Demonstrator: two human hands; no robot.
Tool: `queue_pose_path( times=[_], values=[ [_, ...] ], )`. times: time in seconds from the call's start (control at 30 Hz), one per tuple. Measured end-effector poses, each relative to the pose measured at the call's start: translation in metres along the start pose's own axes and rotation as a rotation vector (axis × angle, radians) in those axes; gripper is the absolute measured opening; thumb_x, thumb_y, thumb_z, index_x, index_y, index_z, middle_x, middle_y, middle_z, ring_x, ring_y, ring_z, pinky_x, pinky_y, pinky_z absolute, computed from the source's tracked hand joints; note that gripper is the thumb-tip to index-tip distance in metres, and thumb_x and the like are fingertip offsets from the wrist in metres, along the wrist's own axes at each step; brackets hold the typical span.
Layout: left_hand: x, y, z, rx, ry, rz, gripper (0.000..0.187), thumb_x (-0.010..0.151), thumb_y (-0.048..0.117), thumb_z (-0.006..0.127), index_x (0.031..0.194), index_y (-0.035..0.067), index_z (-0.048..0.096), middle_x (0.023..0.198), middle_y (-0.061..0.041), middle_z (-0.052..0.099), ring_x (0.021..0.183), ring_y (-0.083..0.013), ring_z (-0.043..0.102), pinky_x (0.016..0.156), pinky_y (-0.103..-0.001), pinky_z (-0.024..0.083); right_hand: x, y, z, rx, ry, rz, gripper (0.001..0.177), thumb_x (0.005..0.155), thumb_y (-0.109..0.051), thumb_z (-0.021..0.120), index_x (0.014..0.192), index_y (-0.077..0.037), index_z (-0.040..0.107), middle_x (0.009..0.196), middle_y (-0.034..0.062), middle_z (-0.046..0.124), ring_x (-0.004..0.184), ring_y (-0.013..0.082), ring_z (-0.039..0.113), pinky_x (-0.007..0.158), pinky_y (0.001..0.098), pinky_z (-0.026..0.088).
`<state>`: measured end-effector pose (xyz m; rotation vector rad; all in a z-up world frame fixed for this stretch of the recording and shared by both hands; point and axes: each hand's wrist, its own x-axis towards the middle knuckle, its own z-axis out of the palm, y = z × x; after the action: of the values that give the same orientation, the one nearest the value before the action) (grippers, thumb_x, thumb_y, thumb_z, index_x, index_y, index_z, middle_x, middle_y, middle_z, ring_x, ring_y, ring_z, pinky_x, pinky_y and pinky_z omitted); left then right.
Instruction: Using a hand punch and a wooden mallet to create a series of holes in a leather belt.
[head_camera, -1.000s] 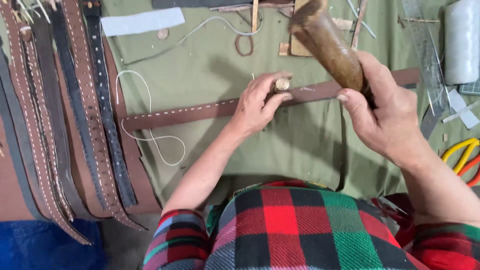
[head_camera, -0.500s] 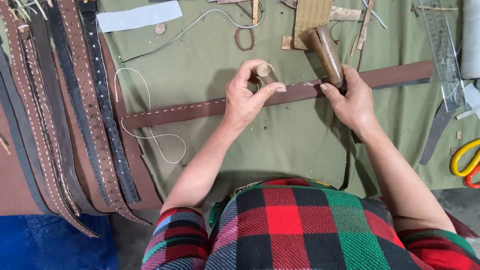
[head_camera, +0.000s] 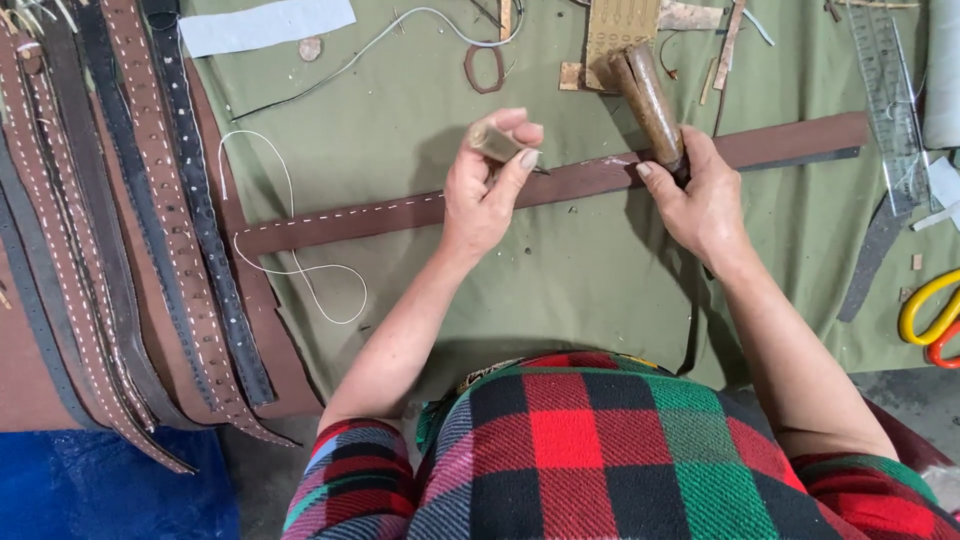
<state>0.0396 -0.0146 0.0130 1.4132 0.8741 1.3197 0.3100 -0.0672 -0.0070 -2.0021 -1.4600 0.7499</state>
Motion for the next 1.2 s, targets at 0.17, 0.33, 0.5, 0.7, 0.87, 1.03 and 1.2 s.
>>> queue_pose_path(
  times=[0.17,0.33,0.5,0.7,0.87,1.03,1.2],
  values=[
    [-0.01,-0.004,-0.007,-0.066,-0.009,-0.047,0.026,0.104,0.013,0.068,0.128,0.007,0.061,0.115,-0.012,0.074,0.109,-0.0159,0.071,0.098,-0.033,0.057,-0.001,0.019,-0.011,0.222,0.042,-0.002,0.039,0.1,-0.017,0.081,0.134,-0.008,0.064,0.102,0.0132,0.071,0.091,0.02,0.064,0.077,0.0345,0.054],
    [-0.013,0.012,-0.01,0.076,-0.077,-0.099,0.019,0.104,0.024,0.058,0.109,0.007,0.067,0.121,-0.006,0.067,0.113,-0.0206,0.068,0.102,-0.034,0.053,0.008,0.002,-0.06,-0.169,0.109,-0.142,0.042,0.098,-0.012,0.074,0.135,0.0,0.058,0.111,0.0174,0.065,0.094,0.0329,0.06,0.079,0.046,0.049],
    [-0.009,0.015,-0.01,0.007,-0.052,-0.054,0.022,0.104,0.024,0.061,0.116,0.006,0.067,0.114,-0.006,0.071,0.108,-0.0181,0.068,0.111,-0.036,0.048,0.026,0.03,-0.082,-0.153,0.132,-0.084,0.043,0.093,-0.008,0.065,0.136,-0.006,0.06,0.113,0.01,0.062,0.096,0.0263,0.057,0.085,0.0376,0.044],
    [-0.014,0.013,0.0,-0.04,-0.033,-0.123,0.023,0.103,0.008,0.06,0.125,0.005,0.056,0.117,-0.009,0.066,0.115,-0.0204,0.066,0.104,-0.032,0.053,0.023,0.068,-0.108,-0.261,0.371,-0.11,0.047,0.088,-0.01,0.072,0.134,-0.003,0.062,0.117,0.0194,0.065,0.104,0.0388,0.06,0.09,0.0446,0.045],
    [-0.012,0.006,0.006,0.341,-0.025,-0.035,0.023,0.092,0.006,0.078,0.111,0.003,0.066,0.113,-0.012,0.071,0.106,-0.0213,0.071,0.098,-0.03,0.056,0.019,0.079,-0.108,-0.145,0.332,-0.046,0.041,0.09,-0.007,0.069,0.131,-0.003,0.063,0.108,0.011,0.065,0.096,0.0279,0.058,0.086,0.0399,0.046],
    [-0.01,0.004,0.006,0.696,-0.159,-0.108,0.007,0.092,0.022,0.074,0.096,0.019,0.07,0.107,0.004,0.075,0.104,-0.0222,0.065,0.092,-0.034,0.049,0.025,0.087,-0.106,0.047,0.356,0.006,0.032,0.094,-0.003,0.072,0.124,-0.007,0.062,0.101,0.0027,0.061,0.089,0.0149,0.053,0.08,0.0299,0.046],
    [-0.007,0.007,0.008,0.746,-0.281,-0.048,0.018,0.098,0.034,0.059,0.104,0.019,0.066,0.109,0.001,0.075,0.104,-0.0201,0.066,0.093,-0.035,0.044,0.027,0.08,-0.11,-0.032,0.325,0.093,0.03,0.096,-0.01,0.072,0.125,-0.008,0.063,0.103,0.0025,0.058,0.092,0.0197,0.051,0.079,0.0343,0.044]
  ],
)
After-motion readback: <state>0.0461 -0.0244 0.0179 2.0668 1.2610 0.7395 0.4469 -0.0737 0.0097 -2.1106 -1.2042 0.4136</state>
